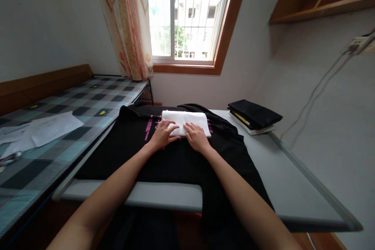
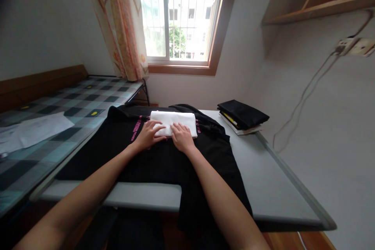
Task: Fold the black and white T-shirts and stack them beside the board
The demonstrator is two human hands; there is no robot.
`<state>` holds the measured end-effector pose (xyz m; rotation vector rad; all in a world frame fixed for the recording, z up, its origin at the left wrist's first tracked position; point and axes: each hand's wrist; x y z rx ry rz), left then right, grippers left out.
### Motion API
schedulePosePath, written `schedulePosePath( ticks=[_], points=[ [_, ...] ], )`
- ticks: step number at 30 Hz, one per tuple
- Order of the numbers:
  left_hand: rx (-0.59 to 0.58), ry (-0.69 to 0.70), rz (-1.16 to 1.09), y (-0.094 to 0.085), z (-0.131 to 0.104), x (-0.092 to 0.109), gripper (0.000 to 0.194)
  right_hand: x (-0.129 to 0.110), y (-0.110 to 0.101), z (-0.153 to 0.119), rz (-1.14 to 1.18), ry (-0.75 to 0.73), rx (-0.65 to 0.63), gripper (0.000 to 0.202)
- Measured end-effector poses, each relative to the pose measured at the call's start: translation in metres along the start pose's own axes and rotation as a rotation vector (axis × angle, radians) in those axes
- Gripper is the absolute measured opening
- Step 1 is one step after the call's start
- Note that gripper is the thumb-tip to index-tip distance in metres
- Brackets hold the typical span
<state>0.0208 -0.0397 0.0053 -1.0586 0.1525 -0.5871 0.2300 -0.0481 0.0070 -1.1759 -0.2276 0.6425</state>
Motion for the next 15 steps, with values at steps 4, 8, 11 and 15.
schedulePosePath(
  ticks=[4, 8, 11, 15],
  points=[
    [-0.071, 0.183, -0.006, 0.001, 0.002, 0.009, 0.029, 0.000, -0.013, 0.001, 0.110, 0.185, 0.204, 0.039],
    [-0.107, 0.166, -0.029, 0.001, 0.004, 0.008, 0.039, -0.004, -0.023, 0.001, 0.206, 0.327, 0.123, 0.028],
    [-0.152, 0.156, -0.072, -0.005, 0.003, -0.002, 0.058, -0.007, -0.024, 0.001, 0.277, 0.301, 0.005, 0.029],
    [-0.208, 0.150, -0.031, -0.015, 0.002, -0.013, 0.069, -0.011, -0.019, 0.004, 0.640, 0.293, -0.207, 0.040]
  ],
)
Point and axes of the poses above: each hand's wrist, its own z-axis towards the middle knuckle, its own y-axis out of the palm, x = y × z, and after that the axes turned 7 degrees about -y, right-handed
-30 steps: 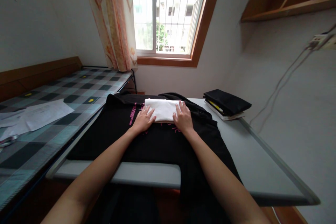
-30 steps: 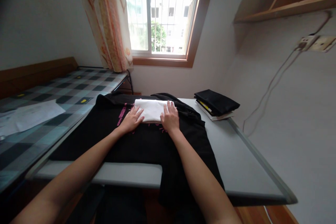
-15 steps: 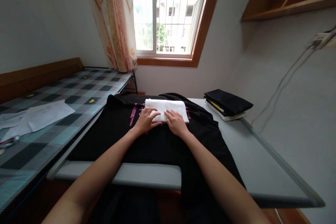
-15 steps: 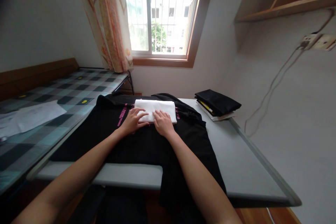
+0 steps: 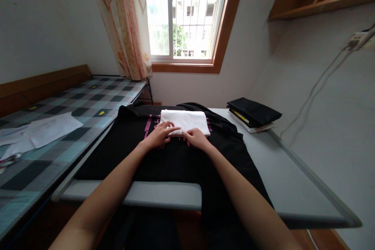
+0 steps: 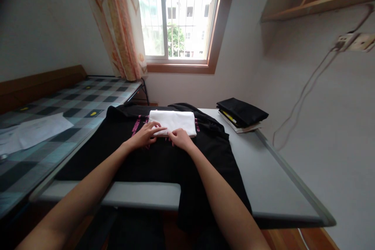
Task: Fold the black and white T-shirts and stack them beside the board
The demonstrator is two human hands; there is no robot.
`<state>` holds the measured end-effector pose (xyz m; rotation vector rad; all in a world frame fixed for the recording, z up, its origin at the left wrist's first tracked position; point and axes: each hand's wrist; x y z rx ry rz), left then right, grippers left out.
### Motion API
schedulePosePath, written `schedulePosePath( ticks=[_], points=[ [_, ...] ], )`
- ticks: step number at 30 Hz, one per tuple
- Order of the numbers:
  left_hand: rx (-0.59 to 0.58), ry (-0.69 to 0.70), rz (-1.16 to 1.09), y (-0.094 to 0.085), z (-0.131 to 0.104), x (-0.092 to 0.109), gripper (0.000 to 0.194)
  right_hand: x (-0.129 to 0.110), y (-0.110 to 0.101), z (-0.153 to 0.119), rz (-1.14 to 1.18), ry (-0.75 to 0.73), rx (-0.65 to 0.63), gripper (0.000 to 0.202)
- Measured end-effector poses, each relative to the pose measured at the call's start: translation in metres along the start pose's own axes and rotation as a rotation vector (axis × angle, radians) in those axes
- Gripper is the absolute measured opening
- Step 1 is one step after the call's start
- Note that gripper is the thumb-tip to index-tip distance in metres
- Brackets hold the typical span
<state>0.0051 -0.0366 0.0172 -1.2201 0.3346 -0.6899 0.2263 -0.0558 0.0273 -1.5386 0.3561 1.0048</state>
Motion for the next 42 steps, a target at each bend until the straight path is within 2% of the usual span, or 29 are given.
schedulePosePath(
  ticks=[2, 4, 8, 10, 13, 15, 18, 21, 25, 28, 32, 35, 37, 39, 42],
  points=[
    [-0.019, -0.009, 0.047, -0.003, -0.001, -0.001, 0.067, -0.001, 0.003, 0.001, 0.236, 0.090, -0.164, 0.041],
    [-0.019, -0.002, 0.098, -0.003, 0.000, 0.000, 0.058, -0.003, 0.005, 0.002, 0.396, 0.170, -0.258, 0.041],
    [0.032, 0.045, 0.141, 0.003, 0.003, 0.003, 0.043, -0.007, 0.004, 0.000, 0.559, 0.251, -0.267, 0.037],
    [0.062, 0.053, 0.129, 0.007, 0.005, 0.005, 0.039, -0.009, 0.002, -0.003, 0.631, 0.295, -0.321, 0.037],
    [0.138, 0.004, 0.111, 0.009, 0.008, 0.007, 0.035, -0.012, 0.000, -0.007, 0.745, 0.355, -0.437, 0.037],
    [0.207, -0.057, 0.107, 0.008, 0.009, 0.010, 0.034, -0.014, 0.002, -0.008, 0.834, 0.393, -0.423, 0.037],
    [0.271, -0.112, 0.086, 0.004, 0.010, 0.014, 0.033, -0.017, 0.007, -0.005, 0.988, 0.420, -0.240, 0.039],
    [0.287, -0.105, 0.062, 0.001, 0.011, 0.021, 0.032, -0.019, 0.012, 0.001, 1.142, 0.381, 0.078, 0.036],
    [0.270, 0.044, 0.002, 0.000, 0.012, 0.036, 0.025, -0.017, 0.016, 0.009, 1.242, 0.312, 0.437, 0.027],
    [0.322, 0.084, -0.073, -0.003, 0.010, 0.047, 0.023, -0.009, 0.019, 0.013, 1.180, 0.324, 0.582, 0.037],
    [0.425, -0.061, -0.212, -0.010, 0.004, 0.047, 0.035, 0.005, 0.017, 0.018, 0.948, 0.318, 0.614, 0.051],
    [0.481, -0.172, -0.271, -0.011, 0.001, 0.035, 0.041, 0.011, 0.000, 0.018, 0.720, 0.297, 0.580, 0.046],
    [0.510, -0.229, -0.294, -0.010, 0.001, 0.027, 0.043, 0.013, -0.024, 0.017, 0.577, 0.270, 0.547, 0.043],
    [0.502, -0.270, -0.325, -0.006, 0.003, 0.018, 0.043, 0.011, -0.057, 0.016, 0.446, 0.216, 0.497, 0.042],
    [0.416, -0.297, -0.370, 0.002, 0.006, 0.007, 0.042, 0.002, -0.121, 0.020, 0.240, 0.232, 0.341, 0.033]
  ],
)
Point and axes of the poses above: each hand's wrist, its own z-axis towards the middle knuckle, its own y-axis out of the palm, x = y × z, and after that the axes turned 7 degrees about -y, right-handed
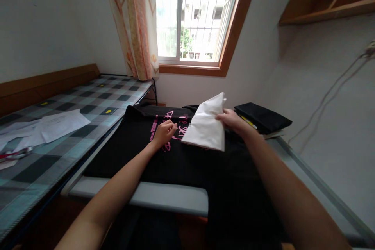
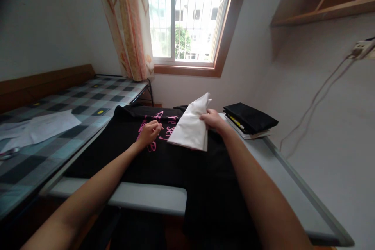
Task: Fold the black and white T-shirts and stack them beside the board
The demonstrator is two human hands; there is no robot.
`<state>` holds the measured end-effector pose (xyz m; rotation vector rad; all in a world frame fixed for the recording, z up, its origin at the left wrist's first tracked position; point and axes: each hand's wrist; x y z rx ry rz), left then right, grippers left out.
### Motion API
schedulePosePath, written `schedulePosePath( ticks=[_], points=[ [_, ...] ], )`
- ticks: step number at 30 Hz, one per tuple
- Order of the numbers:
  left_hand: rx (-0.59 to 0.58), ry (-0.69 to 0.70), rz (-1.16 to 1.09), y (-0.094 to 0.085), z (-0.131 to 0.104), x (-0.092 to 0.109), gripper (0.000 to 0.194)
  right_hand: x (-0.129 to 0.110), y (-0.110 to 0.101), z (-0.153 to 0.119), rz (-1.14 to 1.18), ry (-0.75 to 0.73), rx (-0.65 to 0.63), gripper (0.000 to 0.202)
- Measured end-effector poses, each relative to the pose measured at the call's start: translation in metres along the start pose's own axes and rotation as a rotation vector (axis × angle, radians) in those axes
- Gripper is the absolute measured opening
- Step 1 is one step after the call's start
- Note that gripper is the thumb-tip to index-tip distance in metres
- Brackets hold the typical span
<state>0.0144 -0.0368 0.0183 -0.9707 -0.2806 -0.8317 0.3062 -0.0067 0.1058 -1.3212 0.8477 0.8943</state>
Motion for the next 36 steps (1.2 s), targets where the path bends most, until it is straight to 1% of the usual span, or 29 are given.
schedulePosePath(
  ticks=[2, 3, 4, 5, 6, 7, 8, 9, 10, 11, 13, 14, 15, 16, 17, 20, 23, 28, 32, 34, 36],
  points=[
    [-0.073, -0.009, -0.008, 0.004, 0.002, -0.007, 0.041, -0.022, -0.033, 0.015, -0.185, -0.029, -0.088, 0.024],
    [-0.103, -0.008, -0.008, 0.006, 0.002, -0.010, 0.041, -0.033, -0.047, 0.021, -0.310, -0.089, -0.101, 0.020],
    [-0.127, -0.006, -0.005, 0.007, 0.003, -0.012, 0.041, -0.044, -0.056, 0.025, -0.458, -0.176, -0.098, 0.019],
    [-0.145, -0.007, 0.000, 0.008, 0.003, -0.013, 0.041, -0.053, -0.061, 0.027, -0.625, -0.244, -0.078, 0.017],
    [-0.158, -0.009, 0.007, 0.009, 0.003, -0.014, 0.041, -0.061, -0.061, 0.025, -0.787, -0.293, -0.031, 0.015],
    [-0.170, -0.010, 0.017, 0.009, 0.003, -0.014, 0.041, -0.066, -0.057, 0.020, -0.932, -0.318, 0.018, 0.016],
    [-0.180, -0.010, 0.028, 0.009, 0.003, -0.014, 0.041, -0.068, -0.048, 0.012, -1.041, -0.344, 0.049, 0.020],
    [-0.189, -0.010, 0.039, 0.009, 0.003, -0.013, 0.041, -0.067, -0.035, 0.001, -1.110, -0.366, 0.059, 0.024],
    [-0.196, -0.009, 0.051, 0.009, 0.002, -0.012, 0.041, -0.064, -0.021, -0.011, -1.160, -0.377, 0.038, 0.027],
    [-0.199, -0.009, 0.062, 0.008, 0.002, -0.011, 0.042, -0.058, -0.006, -0.023, -1.189, -0.381, -0.049, 0.031],
    [-0.190, -0.015, 0.085, 0.008, 0.001, -0.010, 0.042, -0.045, 0.021, -0.046, -1.169, -0.390, -0.304, 0.036],
    [-0.182, -0.018, 0.094, 0.008, 0.001, -0.009, 0.042, -0.038, 0.031, -0.054, -1.150, -0.387, -0.414, 0.038],
    [-0.176, -0.019, 0.102, 0.008, 0.001, -0.009, 0.042, -0.032, 0.037, -0.060, -1.148, -0.375, -0.490, 0.040],
    [-0.174, -0.020, 0.110, 0.008, 0.001, -0.009, 0.042, -0.028, 0.040, -0.064, -1.153, -0.377, -0.536, 0.041],
    [-0.175, -0.019, 0.118, 0.008, 0.001, -0.009, 0.042, -0.025, 0.041, -0.066, -1.169, -0.386, -0.553, 0.042],
    [-0.196, -0.012, 0.142, 0.009, 0.000, -0.009, 0.042, -0.024, 0.035, -0.066, -1.229, -0.443, -0.500, 0.043],
    [-0.224, -0.005, 0.167, 0.010, -0.001, -0.007, 0.043, -0.021, 0.034, -0.065, -1.270, -0.451, -0.457, 0.042],
    [-0.261, 0.017, 0.195, 0.010, -0.002, -0.005, 0.044, -0.004, 0.050, -0.070, -1.333, -0.452, -0.404, 0.049],
    [-0.291, 0.020, 0.199, 0.012, -0.002, -0.007, 0.045, 0.003, 0.057, -0.074, -1.370, -0.480, -0.360, 0.047],
    [-0.306, 0.019, 0.196, 0.013, -0.002, -0.007, 0.045, 0.004, 0.060, -0.076, -1.385, -0.520, -0.361, 0.045],
    [-0.319, 0.021, 0.198, 0.014, -0.002, -0.007, 0.045, 0.004, 0.062, -0.078, -1.401, -0.544, -0.388, 0.045]
  ],
)
Point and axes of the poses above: each hand's wrist, its own z-axis towards the middle knuckle, its own y-axis out of the palm, x = y × z, and after that the axes turned 7 degrees about -y, right-handed
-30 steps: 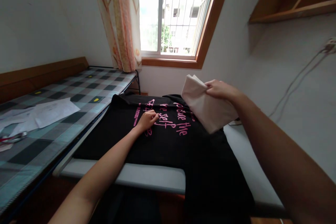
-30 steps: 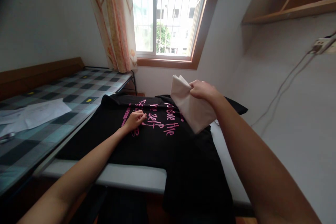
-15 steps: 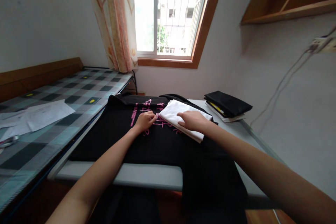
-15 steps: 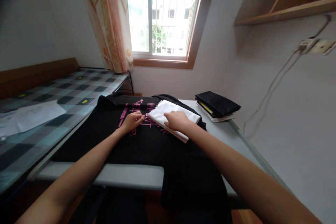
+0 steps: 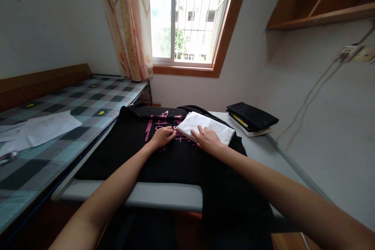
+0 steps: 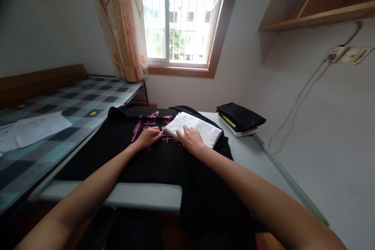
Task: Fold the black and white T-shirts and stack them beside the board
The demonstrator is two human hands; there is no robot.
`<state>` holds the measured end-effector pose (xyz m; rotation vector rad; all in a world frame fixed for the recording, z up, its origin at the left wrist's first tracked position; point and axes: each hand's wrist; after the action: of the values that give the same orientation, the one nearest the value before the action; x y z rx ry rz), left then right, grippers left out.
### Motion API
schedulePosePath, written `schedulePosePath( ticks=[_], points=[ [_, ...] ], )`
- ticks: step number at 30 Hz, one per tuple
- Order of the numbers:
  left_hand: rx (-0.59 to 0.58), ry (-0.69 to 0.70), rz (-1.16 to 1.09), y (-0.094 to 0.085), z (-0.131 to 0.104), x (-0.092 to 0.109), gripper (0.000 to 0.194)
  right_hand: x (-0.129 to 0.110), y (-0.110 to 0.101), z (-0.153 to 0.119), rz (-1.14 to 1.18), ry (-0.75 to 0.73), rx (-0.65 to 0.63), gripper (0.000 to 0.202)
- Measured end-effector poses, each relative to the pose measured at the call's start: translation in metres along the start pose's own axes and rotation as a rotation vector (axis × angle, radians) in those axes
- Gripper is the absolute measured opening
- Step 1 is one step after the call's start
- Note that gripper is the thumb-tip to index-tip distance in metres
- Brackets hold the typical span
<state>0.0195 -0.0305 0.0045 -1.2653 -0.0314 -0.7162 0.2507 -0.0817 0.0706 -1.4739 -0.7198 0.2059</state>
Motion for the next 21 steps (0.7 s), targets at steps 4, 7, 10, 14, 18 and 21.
schedulePosePath(
  ticks=[4, 7, 10, 14, 18, 21],
  points=[
    [-0.020, -0.008, 0.007, 0.001, 0.000, 0.000, 0.044, -0.001, -0.001, 0.000, -0.008, -0.076, -0.052, 0.050],
    [-0.028, -0.012, -0.003, 0.002, 0.001, -0.001, 0.043, 0.006, -0.007, 0.001, -0.010, -0.076, -0.056, 0.043],
    [-0.027, -0.006, -0.018, 0.003, 0.002, -0.002, 0.041, 0.014, -0.013, 0.001, -0.030, -0.010, -0.017, 0.039],
    [-0.028, -0.013, -0.035, 0.004, 0.002, -0.001, 0.041, 0.020, -0.012, 0.003, -0.035, 0.073, 0.047, 0.043],
    [-0.036, -0.029, -0.048, 0.003, 0.002, 0.000, 0.040, 0.033, -0.015, 0.001, 0.040, 0.223, 0.044, 0.048],
    [-0.040, -0.031, -0.059, 0.003, 0.003, 0.000, 0.038, 0.057, -0.035, -0.004, 0.067, 0.289, 0.056, 0.037]
  ],
)
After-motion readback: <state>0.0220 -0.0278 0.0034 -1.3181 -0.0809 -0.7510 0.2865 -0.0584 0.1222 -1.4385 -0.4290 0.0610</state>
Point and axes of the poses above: each hand's wrist, its own z-axis towards the middle knuckle, its own y-axis out of the palm, x = y × z, and after that the axes turned 7 degrees about -y, right-handed
